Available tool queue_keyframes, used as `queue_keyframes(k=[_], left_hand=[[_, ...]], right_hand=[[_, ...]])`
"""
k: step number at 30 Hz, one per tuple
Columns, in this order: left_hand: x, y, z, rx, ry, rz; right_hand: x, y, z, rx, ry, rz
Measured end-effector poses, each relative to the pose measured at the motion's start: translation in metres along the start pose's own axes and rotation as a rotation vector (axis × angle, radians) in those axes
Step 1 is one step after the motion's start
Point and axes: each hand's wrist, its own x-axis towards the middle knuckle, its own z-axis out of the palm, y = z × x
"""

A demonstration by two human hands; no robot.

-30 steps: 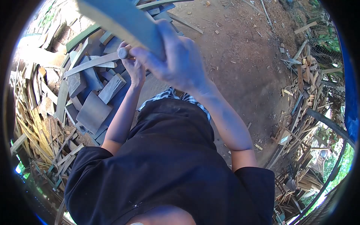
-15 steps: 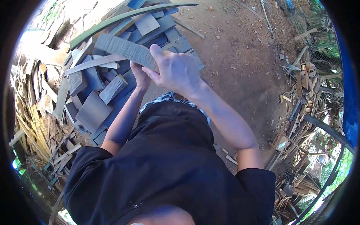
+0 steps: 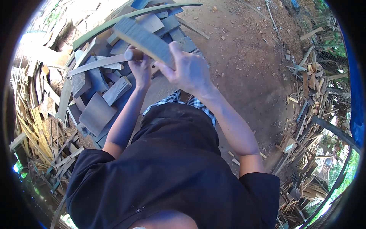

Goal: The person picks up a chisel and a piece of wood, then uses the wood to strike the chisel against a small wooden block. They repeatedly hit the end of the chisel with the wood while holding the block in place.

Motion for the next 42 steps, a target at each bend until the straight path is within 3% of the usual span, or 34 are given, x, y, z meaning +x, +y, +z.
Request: queue_keyframes(k=[2, 6, 9, 12, 13, 17, 19, 20, 22, 23, 25, 28, 32, 42], left_hand=[[0.003, 0.014, -0.003, -0.086, 0.171, -0.223], [0.033, -0.015, -0.029, -0.347, 0.553, -0.442], [0.057, -0.054, -0.064, -0.571, 0.652, -0.634], [0.071, -0.03, -0.049, -0.529, 0.651, -0.608], [0.073, -0.023, -0.041, -0.516, 0.565, -0.501], [0.085, 0.024, 0.003, -0.378, 0.499, -0.457], [0.09, 0.028, 0.022, -0.296, 0.24, -0.32], [0.092, 0.029, 0.032, -0.299, 0.243, -0.319], [0.092, 0.029, 0.053, -0.138, -0.01, -0.03], [0.089, 0.028, 0.062, -0.14, -0.008, -0.032], [0.084, 0.022, 0.077, -0.004, -0.263, 0.062], [0.08, 0.01, 0.089, 0.06, -0.441, 0.105], [0.07, 0.011, 0.096, 0.014, -0.418, -0.105], [0.069, -0.001, 0.092, 0.163, -0.377, 0.035]], right_hand=[[-0.01, 0.012, -0.001, 0.063, -0.009, 0.088], [-0.032, 0.041, -0.003, 0.137, 0.007, 0.311], [-0.05, 0.053, -0.008, 0.194, -0.002, 0.424], [-0.065, 0.059, -0.011, 0.222, 0.025, 0.501], [-0.067, 0.058, -0.014, 0.233, 0.011, 0.55], [-0.077, 0.064, -0.014, 0.214, 0.042, 0.569], [-0.078, 0.064, -0.014, 0.224, 0.079, 0.593], [-0.078, 0.064, -0.013, 0.221, 0.078, 0.59], [-0.08, 0.066, -0.011, 0.224, 0.121, 0.571], [-0.082, 0.067, -0.01, 0.222, 0.119, 0.572], [-0.083, 0.067, -0.008, 0.231, 0.15, 0.568], [-0.086, 0.067, -0.011, 0.252, 0.133, 0.582], [-0.091, 0.068, -0.012, 0.243, 0.131, 0.593], [-0.092, 0.07, -0.009, 0.298, 0.138, 0.634]])
